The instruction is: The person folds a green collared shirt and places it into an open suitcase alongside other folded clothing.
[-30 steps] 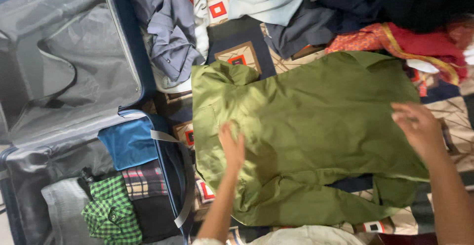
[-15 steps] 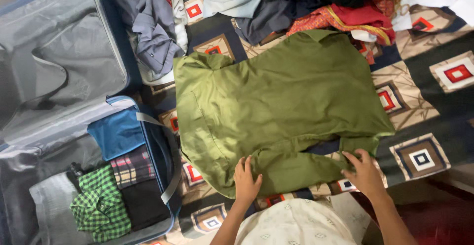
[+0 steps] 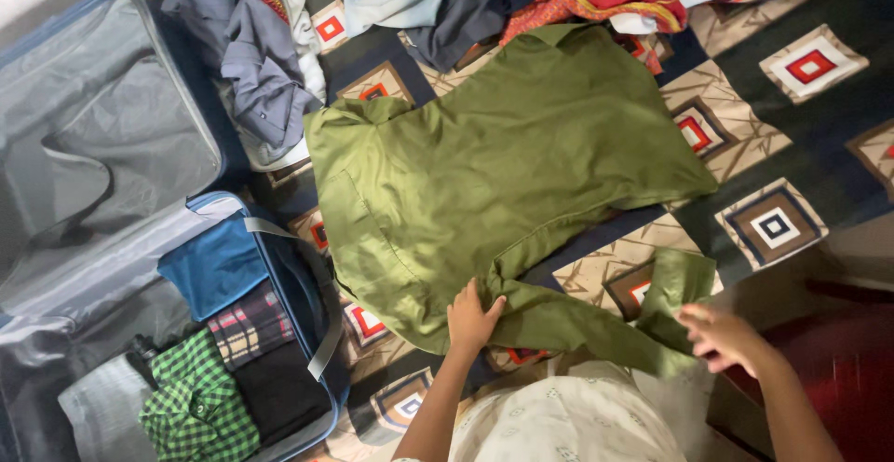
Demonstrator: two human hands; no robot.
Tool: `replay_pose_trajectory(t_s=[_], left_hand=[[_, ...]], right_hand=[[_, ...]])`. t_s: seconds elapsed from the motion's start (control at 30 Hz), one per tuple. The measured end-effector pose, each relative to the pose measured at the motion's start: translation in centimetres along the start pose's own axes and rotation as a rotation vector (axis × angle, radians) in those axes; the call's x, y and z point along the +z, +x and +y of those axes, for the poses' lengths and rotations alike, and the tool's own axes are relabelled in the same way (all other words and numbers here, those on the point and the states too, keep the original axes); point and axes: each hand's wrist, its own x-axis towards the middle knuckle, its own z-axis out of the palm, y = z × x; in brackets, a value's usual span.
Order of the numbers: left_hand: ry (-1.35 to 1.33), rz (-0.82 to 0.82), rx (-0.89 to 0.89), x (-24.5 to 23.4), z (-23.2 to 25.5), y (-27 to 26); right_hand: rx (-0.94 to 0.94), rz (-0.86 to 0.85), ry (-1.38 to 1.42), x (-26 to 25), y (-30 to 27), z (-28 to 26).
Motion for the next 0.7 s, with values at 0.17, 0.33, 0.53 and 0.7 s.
replay_pose_trajectory(t_s=[0.17, 0.33, 0.53, 0.7], left_hand=[[-0.014, -0.04, 0.07, 0.1, 0.1, -0.1], [-0.113, 0.142, 0.17, -1.7, 1.5, -2.0], [-0.379, 0.126, 0.209, -3.9, 1.9, -4.6], [-0.301, 0.076, 0.174, -5.2, 1.8, -5.6]], right_hand=[[-0.468, 0.171, 0.536, -4.7, 6.6, -4.7], [-0.283, -0.026, 1.152, -6.9, 10.3, -13.1], [-0.405, -0.027, 1.353, -6.6, 12.7, -18.5], [-0.989, 0.189, 1.352, -9.0, 11.6, -17.2]])
